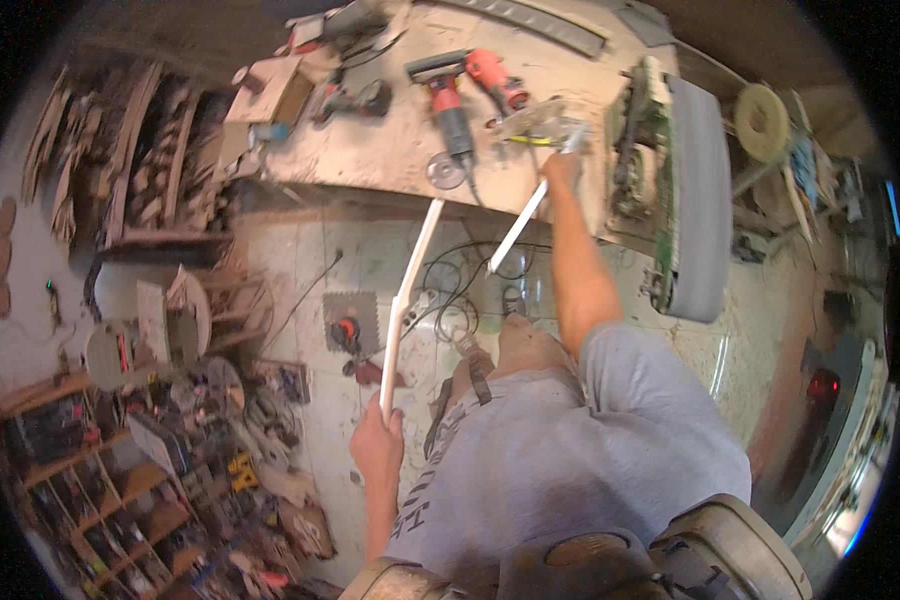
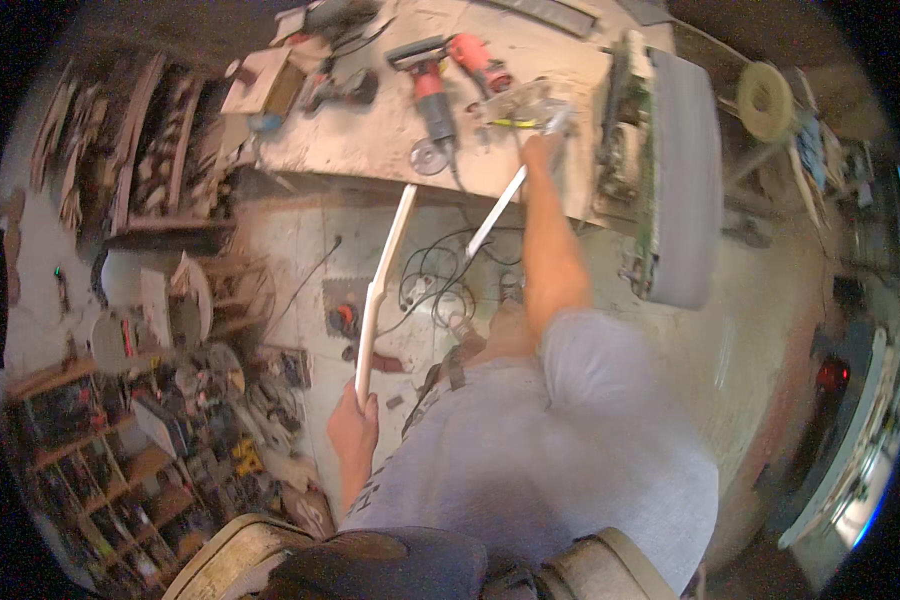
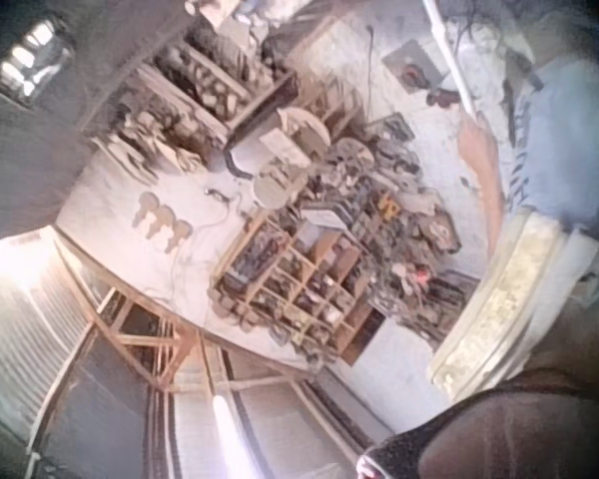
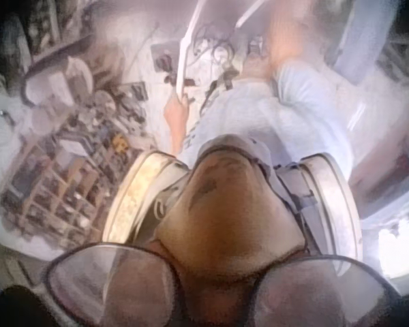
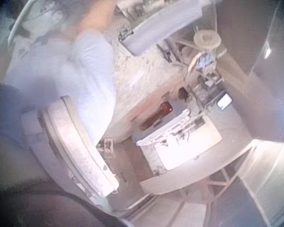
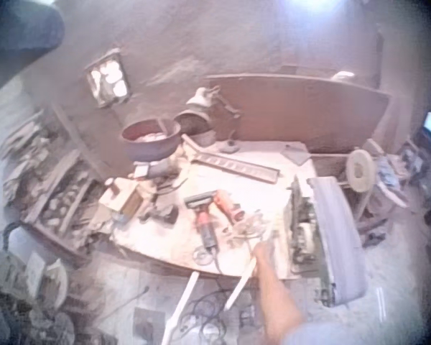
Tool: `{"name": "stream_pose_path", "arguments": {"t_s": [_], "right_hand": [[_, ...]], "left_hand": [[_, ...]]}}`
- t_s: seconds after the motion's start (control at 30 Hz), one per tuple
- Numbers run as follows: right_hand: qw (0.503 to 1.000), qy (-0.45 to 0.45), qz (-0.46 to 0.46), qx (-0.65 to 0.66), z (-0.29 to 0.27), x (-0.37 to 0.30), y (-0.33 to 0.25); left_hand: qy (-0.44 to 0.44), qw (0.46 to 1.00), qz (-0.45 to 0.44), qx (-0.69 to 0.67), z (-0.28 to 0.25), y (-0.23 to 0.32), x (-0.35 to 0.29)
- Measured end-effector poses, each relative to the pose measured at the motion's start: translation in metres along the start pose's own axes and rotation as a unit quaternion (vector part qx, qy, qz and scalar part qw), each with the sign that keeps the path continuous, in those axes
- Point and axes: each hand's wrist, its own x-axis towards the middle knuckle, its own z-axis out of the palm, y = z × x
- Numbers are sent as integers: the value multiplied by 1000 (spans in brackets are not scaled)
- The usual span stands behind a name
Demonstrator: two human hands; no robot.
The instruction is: The person sands a wooden guitar neck using a stationary belt sander, turning the piece to smooth different sides of the neck and heel, and then measures the dimensions using a caliper.
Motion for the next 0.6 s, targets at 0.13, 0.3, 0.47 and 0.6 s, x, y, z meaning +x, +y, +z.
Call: {"name": "stream_pose_path", "arguments": {"t_s": [0.13, 0.3, 0.47, 0.6], "right_hand": [[993, 27, 90, 77, 14, 60, 1], [994, 63, -81, 26, -24, -11, -54], [847, -389, 39, 360, -92, -177, -108], [556, -579, 82, 590, -168, -267, -120]], "left_hand": [[19, 999, 8, -50, 5, 26, 3], [32, 994, 11, -103, 16, 52, 1], [-113, 949, -6, -294, 34, 40, 8], [-254, 834, 66, -485, 47, 20, 21]]}}
